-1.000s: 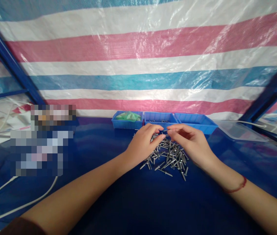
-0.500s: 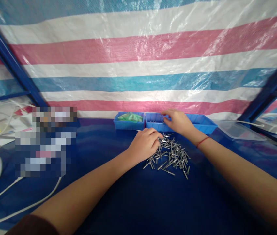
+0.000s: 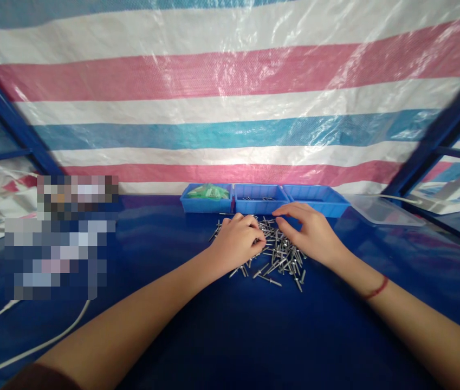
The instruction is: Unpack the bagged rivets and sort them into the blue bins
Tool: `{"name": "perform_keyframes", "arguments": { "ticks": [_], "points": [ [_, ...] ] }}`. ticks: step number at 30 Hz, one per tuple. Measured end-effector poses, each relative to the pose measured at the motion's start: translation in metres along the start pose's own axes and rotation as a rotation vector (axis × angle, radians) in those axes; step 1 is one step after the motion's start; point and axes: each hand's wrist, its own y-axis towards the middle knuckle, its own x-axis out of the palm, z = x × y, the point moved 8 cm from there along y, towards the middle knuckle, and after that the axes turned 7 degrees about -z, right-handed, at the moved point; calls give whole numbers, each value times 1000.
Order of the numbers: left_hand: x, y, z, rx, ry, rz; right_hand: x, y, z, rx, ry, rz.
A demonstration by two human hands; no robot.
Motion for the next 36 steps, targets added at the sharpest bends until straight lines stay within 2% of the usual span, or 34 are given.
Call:
{"name": "perform_keyframes", "arguments": {
  "ticks": [5, 8, 12, 17, 20, 26, 36],
  "points": [
    [1, -3, 5, -2, 33, 14, 2, 1, -3, -2, 24, -20],
    [-3, -6, 5, -9, 29, 119, 2, -1, -5, -3, 33, -32],
    [-12, -10, 2, -42, -93, 277, 4, -4, -5, 51, 105, -38],
    [-18, -13, -1, -85, -188, 379, 17, -9, -3, 178, 321, -73],
    [-18, -15, 0, -74, -189, 402, 22, -11, 0, 243, 449, -49],
    [-14, -14, 2, -39, -211, 386, 19, -12, 1, 239, 567, 27],
    [-12, -13, 2, -9, -194, 382, 11, -10, -26, 15, 391, -27]
  ]
}}
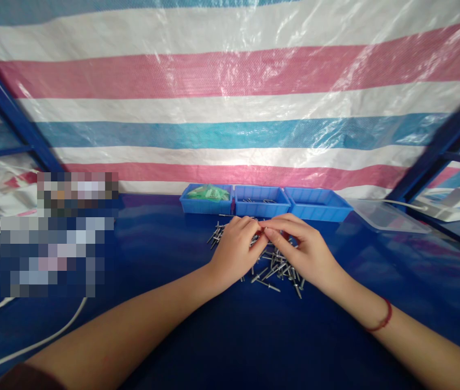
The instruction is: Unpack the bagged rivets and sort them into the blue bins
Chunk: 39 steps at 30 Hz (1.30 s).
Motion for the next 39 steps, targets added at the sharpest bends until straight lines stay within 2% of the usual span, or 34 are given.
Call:
{"name": "perform_keyframes", "arguments": {
  "ticks": [7, 14, 21, 23, 26, 30, 35, 39],
  "points": [
    [-4, 1, -3, -19, -73, 37, -6, -1, -8, -94, -52, 27],
    [-10, 1, -4, -34, -168, 100, -11, 2, 7, -6, -72, 74],
    [-12, 1, -4, -56, -151, 88, 0, 3, 11, 0, -91, -46],
    [-12, 1, -5, -62, -160, 79, -4, 5, 9, -20, -152, -44],
    [-12, 2, -5, -67, -170, 65, -20, 16, 10, -57, -318, 45],
    [-11, 2, -4, -65, -136, 27, -37, 44, 23, -60, -550, 163],
    [-4, -1, 1, -21, 74, -102, -28, 81, 42, -70, -747, 134],
    [4, -5, 9, 55, 223, -232, -21, 82, 44, -46, -810, 143]
  ]
}}
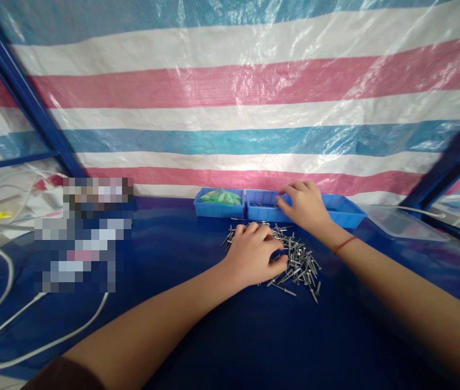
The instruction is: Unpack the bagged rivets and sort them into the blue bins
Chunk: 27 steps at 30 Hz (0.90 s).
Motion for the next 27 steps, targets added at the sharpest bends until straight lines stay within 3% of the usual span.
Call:
{"name": "perform_keyframes", "arguments": {
  "ticks": [6, 12, 27],
  "points": [
    [3, 3, 1, 29, 66, -97, -18, -39, -13, -25, 80, -65],
    [5, 5, 3, 12, 61, -137, -27, -72, -16, -3, 240, -36],
    [8, 7, -3, -40, 98, -91, -27, -79, -12, 76, 378, -69]
  ]
}}
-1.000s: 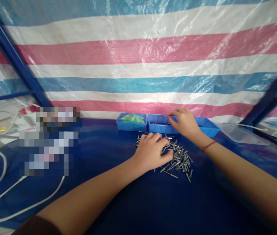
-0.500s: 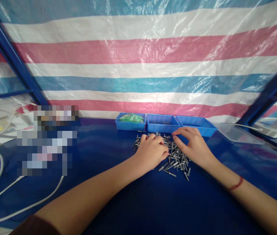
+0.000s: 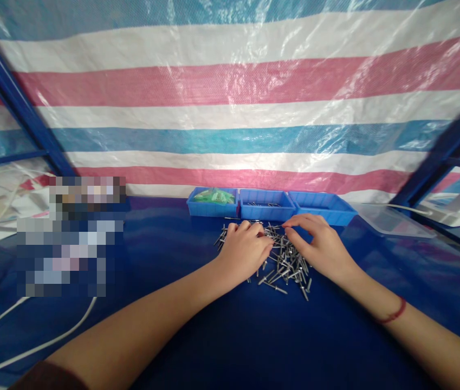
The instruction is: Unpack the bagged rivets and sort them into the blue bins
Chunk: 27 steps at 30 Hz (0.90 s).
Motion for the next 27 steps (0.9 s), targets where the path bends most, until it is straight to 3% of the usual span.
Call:
{"name": "perform_keyframes", "arguments": {
  "ticks": [13, 27],
  "points": [
    [-3, 6, -6, -23, 3, -70, 0, 0, 0, -1, 20, -15],
    [7, 14, 4, 20, 25, -16, 3, -2, -3, -6, 30, -42]
  ]
}}
